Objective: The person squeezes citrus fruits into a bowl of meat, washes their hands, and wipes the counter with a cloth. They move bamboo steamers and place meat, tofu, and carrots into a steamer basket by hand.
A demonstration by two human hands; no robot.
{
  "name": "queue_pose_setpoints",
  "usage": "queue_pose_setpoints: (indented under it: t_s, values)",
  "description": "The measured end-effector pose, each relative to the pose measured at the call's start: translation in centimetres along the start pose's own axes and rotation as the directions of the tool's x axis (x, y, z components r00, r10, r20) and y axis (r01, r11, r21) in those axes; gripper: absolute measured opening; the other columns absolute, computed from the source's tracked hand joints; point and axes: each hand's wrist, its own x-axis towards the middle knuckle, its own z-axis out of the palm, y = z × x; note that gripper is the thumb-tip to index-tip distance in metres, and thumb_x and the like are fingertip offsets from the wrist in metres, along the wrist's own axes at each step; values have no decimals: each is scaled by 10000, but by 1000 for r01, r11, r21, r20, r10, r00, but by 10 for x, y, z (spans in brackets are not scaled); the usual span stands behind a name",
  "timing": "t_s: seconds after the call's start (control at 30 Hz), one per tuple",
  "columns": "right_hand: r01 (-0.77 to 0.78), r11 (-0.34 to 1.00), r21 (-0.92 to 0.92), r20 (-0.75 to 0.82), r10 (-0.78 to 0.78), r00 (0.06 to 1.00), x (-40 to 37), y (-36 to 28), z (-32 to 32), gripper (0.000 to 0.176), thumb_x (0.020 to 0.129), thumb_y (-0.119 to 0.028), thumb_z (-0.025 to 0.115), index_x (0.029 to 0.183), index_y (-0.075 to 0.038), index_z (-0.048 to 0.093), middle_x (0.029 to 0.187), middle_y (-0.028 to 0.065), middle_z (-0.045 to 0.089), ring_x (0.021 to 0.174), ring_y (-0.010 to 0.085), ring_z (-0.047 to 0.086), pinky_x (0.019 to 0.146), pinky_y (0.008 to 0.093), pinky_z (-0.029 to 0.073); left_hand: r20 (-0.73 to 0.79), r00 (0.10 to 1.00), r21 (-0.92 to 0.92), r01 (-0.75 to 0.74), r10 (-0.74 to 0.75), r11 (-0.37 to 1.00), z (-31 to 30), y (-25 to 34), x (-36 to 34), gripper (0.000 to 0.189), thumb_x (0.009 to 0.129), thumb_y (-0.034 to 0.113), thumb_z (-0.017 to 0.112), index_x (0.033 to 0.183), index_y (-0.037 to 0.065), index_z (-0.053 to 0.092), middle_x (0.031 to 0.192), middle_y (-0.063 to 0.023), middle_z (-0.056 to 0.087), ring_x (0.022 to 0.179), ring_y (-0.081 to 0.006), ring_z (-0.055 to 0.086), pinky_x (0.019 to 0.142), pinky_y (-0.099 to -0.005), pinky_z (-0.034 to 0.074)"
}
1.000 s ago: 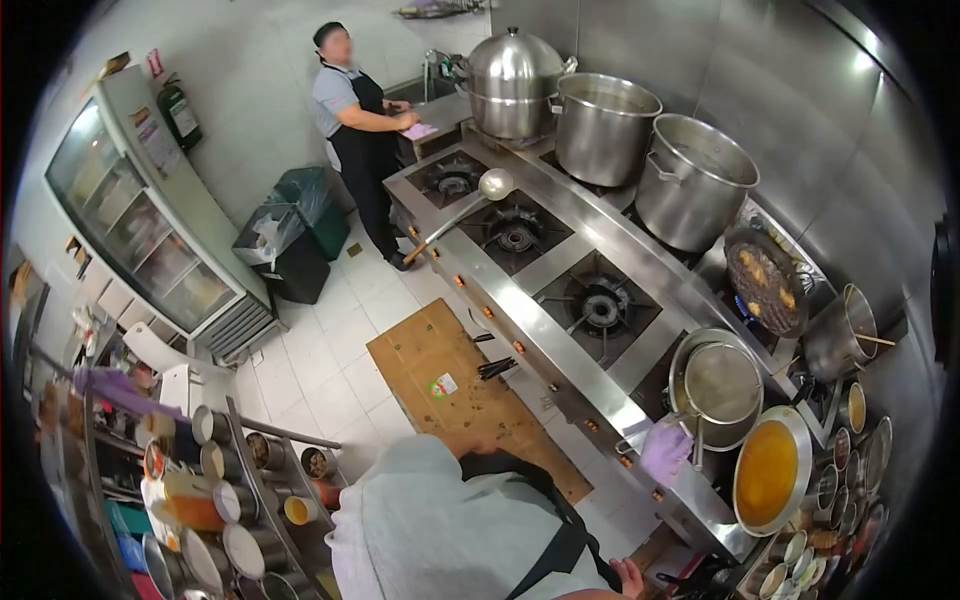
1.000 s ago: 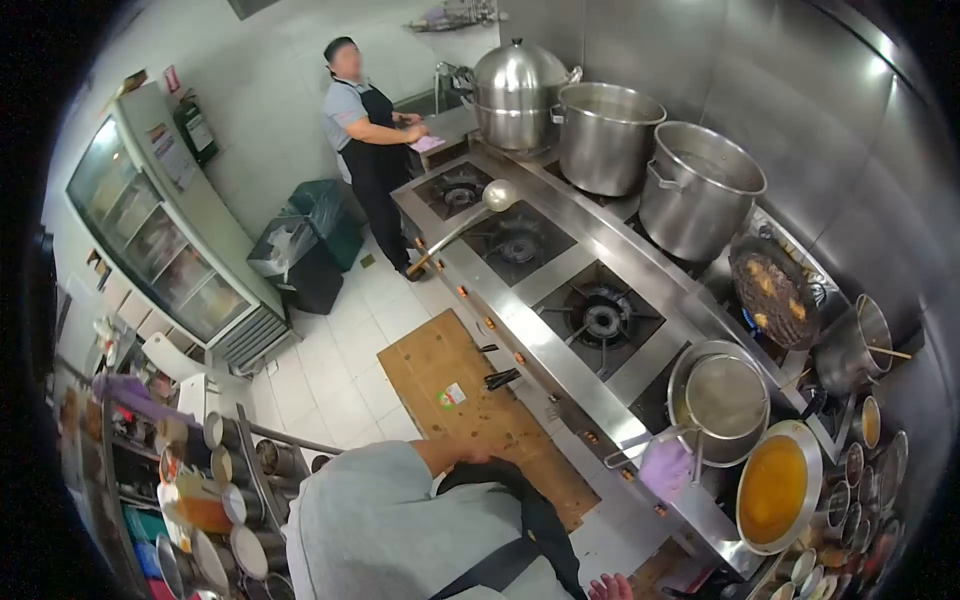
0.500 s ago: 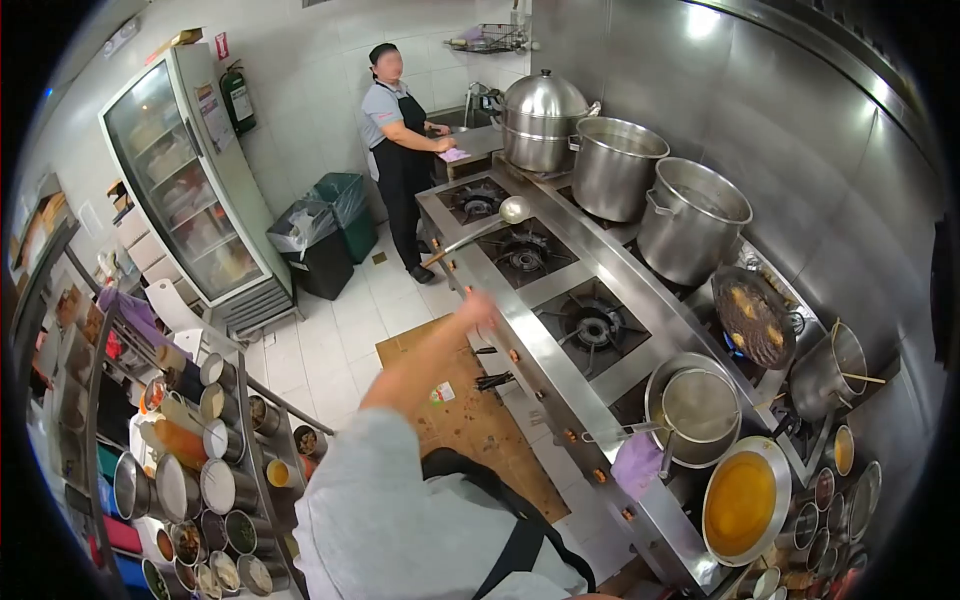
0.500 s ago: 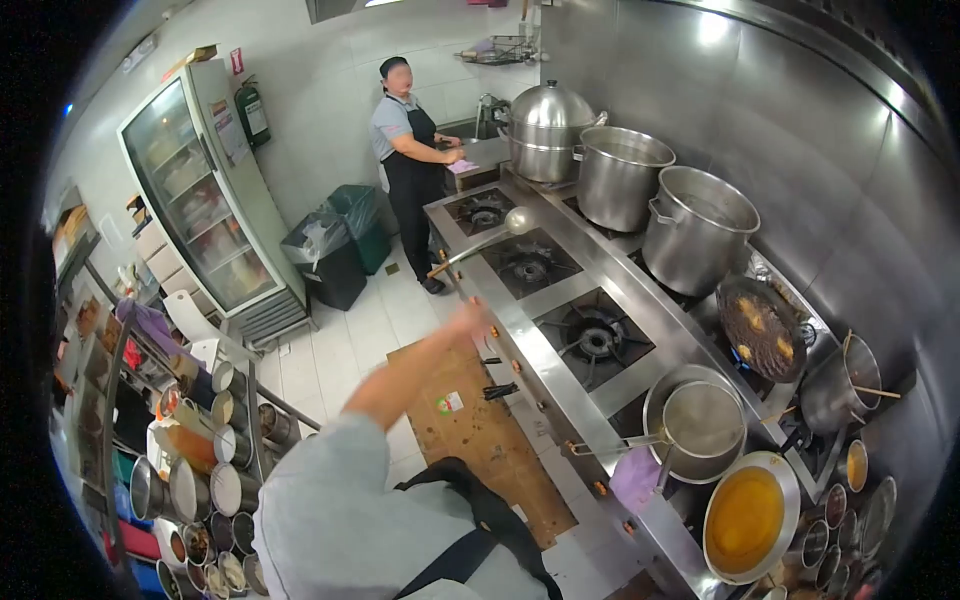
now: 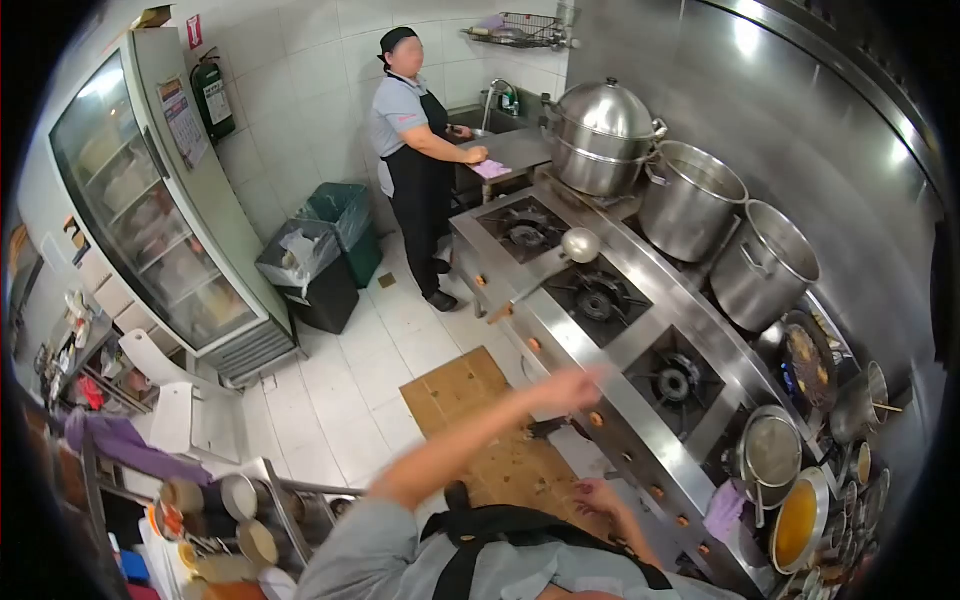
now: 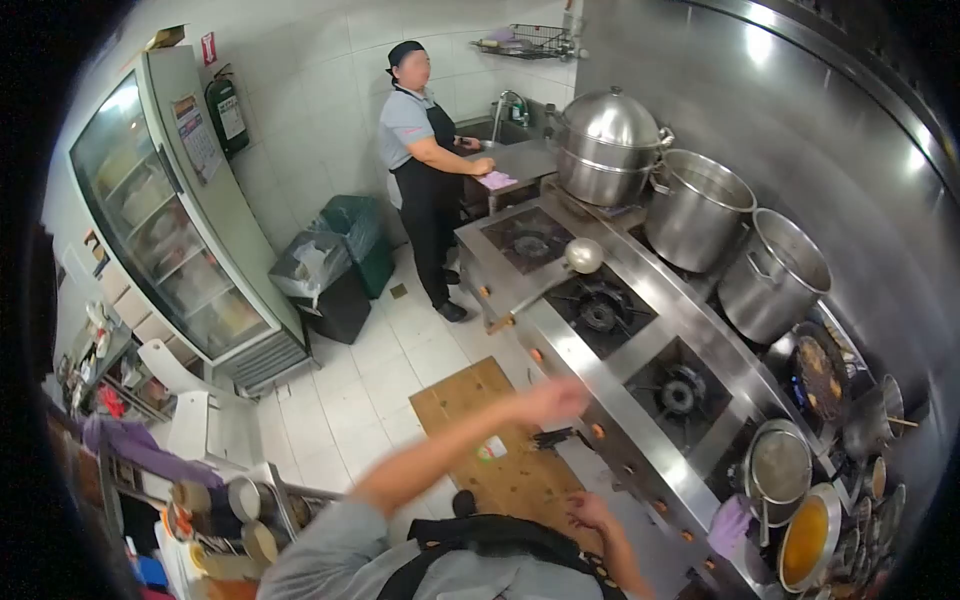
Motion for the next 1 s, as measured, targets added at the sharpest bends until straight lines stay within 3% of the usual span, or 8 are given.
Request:
queue_pose_setpoints:
  t_s: [0.07, 0.17, 0.27, 0.4, 0.57, 0.6, 0.73, 1.0]
  values:
    - [101, 991, -92, -94, -109, 990, 27, -39, 10, 266, 788, -54, 598, 1050, -12, 597, 731, 88, 642, 604, 143, 616, 518, 281, 510, 271, 814, -1, 533, -513, 846, 57, -80, -110, 536, 793, 238, 560, 1247, -3, 408, 1129, -243, 531, 1013, -333, 545, 877, -396, 427]
    - [312, 935, -168, -192, -341, 920, 79, -39, 14, 190, 770, 12, 552, 942, -14, 627, 682, 70, 618, 576, 120, 585, 502, 266, 478, 357, 792, -87, 557, -496, 826, 130, -237, -289, 655, 732, 361, 655, 1265, 50, 437, 1118, -210, 557, 1061, -316, 517, 964, -379, 371]
    - [300, 954, 22, -312, -278, 908, 105, -80, 29, 175, 745, 66, 508, 848, -11, 627, 651, 39, 587, 540, 97, 537, 478, 257, 438, 390, 238, -285, 950, -889, 129, 18, -177, -315, 581, 761, 376, 641, 1245, 91, 490, 949, -143, 626, 798, -222, 626, 647, -372, 526]
    - [293, 899, 326, -228, -226, 947, 171, -171, 39, 78, 780, -15, 538, 811, -5, 608, 621, 25, 560, 508, 88, 514, 471, 242, 428, 28, 494, -298, 834, -869, 464, -94, -273, -283, 510, 760, 345, 652, 1150, 35, 548, 749, -96, 644, 650, -187, 609, 581, -316, 497]
    - [480, 877, 16, -377, -439, 816, 289, -304, 28, 97, 810, -84, 612, 892, -33, 612, 676, 23, 575, 557, 82, 539, 475, 226, 431, -258, 667, -249, 653, -699, 715, -250, -341, -178, 446, 762, 319, 627, 1107, 43, 570, 880, -127, 648, 836, -251, 621, 737, -322, 482]
    - [636, 730, -252, -395, -677, 621, 321, -318, 18, 150, 801, -65, 619, 948, -39, 606, 721, 31, 595, 596, 84, 560, 503, 231, 455, -232, 686, -199, 660, -689, 724, -280, -346, -155, 442, 750, 298, 629, 1108, 46, 570, 915, -126, 645, 854, -260, 616, 768, -331, 479]
    - [519, 852, 70, -465, -432, 773, 348, -397, -20, 157, 805, -46, 606, 959, -14, 609, 780, 35, 620, 706, 87, 581, 585, 223, 473, -135, 807, -45, 575, -576, 817, -368, -398, -56, 409, 758, 273, 623, 1092, 41, 577, 938, -148, 637, 876, -266, 612, 799, -343, 470]
    - [326, 944, -49, -910, -176, 375, 270, -420, -74, 147, 777, -4, 580, 923, 11, 588, 757, 62, 618, 642, 113, 592, 539, 241, 473, -181, 983, 158, 40, -11, 987, -600, -414, 285, 189, 794, 220, 615, 807, 32, 625, 744, -80, 613, 676, -148, 575, 626, -313, 471]
